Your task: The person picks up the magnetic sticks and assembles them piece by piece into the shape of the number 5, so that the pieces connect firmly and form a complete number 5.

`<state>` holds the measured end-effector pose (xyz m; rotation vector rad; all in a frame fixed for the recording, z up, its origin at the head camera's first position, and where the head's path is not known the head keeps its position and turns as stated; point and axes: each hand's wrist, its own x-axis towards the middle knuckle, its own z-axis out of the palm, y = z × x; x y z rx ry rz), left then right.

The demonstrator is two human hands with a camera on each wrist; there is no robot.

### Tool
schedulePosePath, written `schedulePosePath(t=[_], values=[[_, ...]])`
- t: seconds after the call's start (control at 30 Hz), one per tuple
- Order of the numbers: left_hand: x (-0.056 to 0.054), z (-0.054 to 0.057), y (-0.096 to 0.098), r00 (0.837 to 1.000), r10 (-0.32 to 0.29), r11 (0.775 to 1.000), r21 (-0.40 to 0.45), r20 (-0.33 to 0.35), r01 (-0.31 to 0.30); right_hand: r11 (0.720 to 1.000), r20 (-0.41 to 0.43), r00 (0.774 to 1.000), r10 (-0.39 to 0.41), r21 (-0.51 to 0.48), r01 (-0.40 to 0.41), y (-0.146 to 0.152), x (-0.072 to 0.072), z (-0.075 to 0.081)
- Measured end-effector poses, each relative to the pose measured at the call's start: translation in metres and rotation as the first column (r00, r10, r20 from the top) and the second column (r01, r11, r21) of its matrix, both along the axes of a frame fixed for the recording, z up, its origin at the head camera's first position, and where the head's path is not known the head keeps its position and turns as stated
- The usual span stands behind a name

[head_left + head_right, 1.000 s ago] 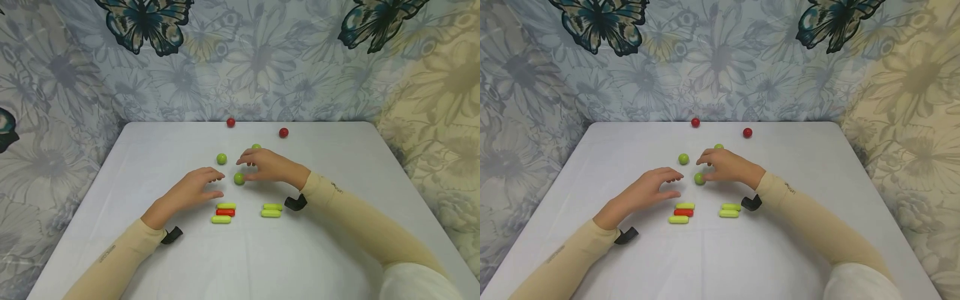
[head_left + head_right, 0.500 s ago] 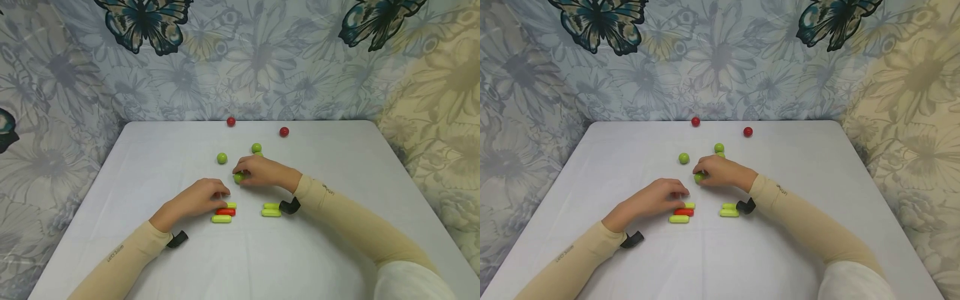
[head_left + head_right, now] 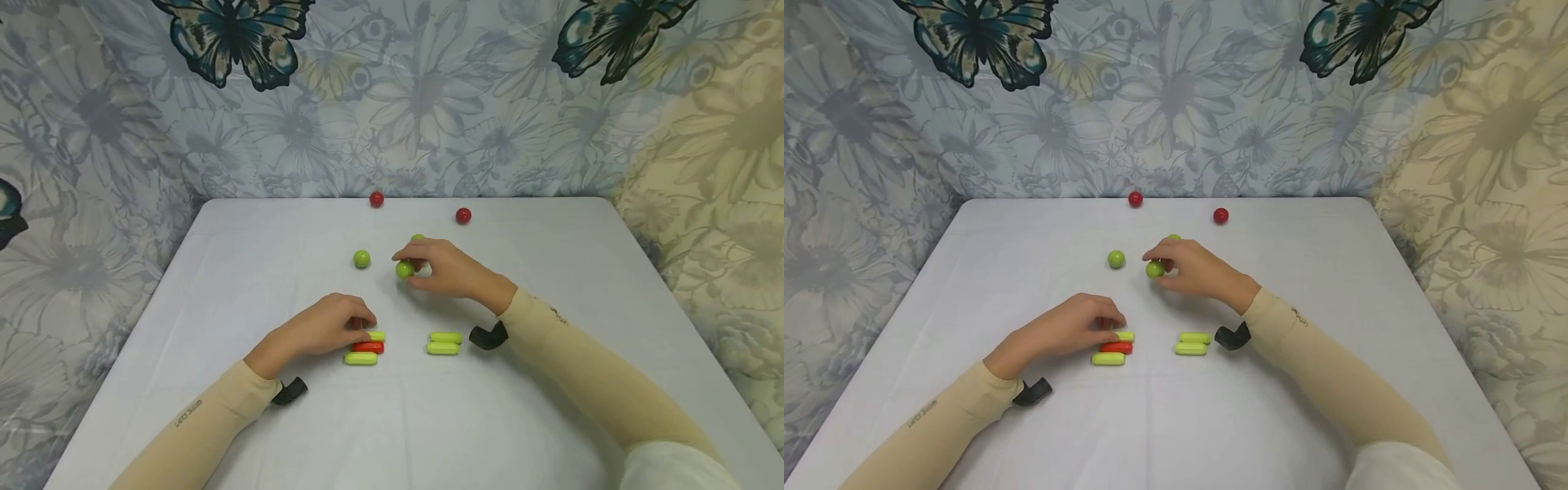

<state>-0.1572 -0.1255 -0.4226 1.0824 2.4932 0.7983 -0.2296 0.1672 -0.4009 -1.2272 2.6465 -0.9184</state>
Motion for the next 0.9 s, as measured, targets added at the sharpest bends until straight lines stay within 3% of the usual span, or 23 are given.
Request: schedulePosePath(t=[0.27,0.47,0.9], values=[[0.0,0.001,-0.001,0.999,-0.006,1.0,-0.001,0.032,0.006,0.983,0.05,0.994,-0.102,-0.146,0.108,0.029,0.007,-0.007],[0.0,0.001,0.0,1.0,-0.008,1.0,-0.017,0.014,0.008,0.972,0.072,0.984,-0.163,-0.159,0.173,0.039,0.015,-0.018],[-0.003,0.003,-0.001,1.0,0.005,1.0,-0.003,-0.013,-0.005,0.968,0.152,0.977,-0.149,-0.182,0.176,0.046,0.02,-0.038]])
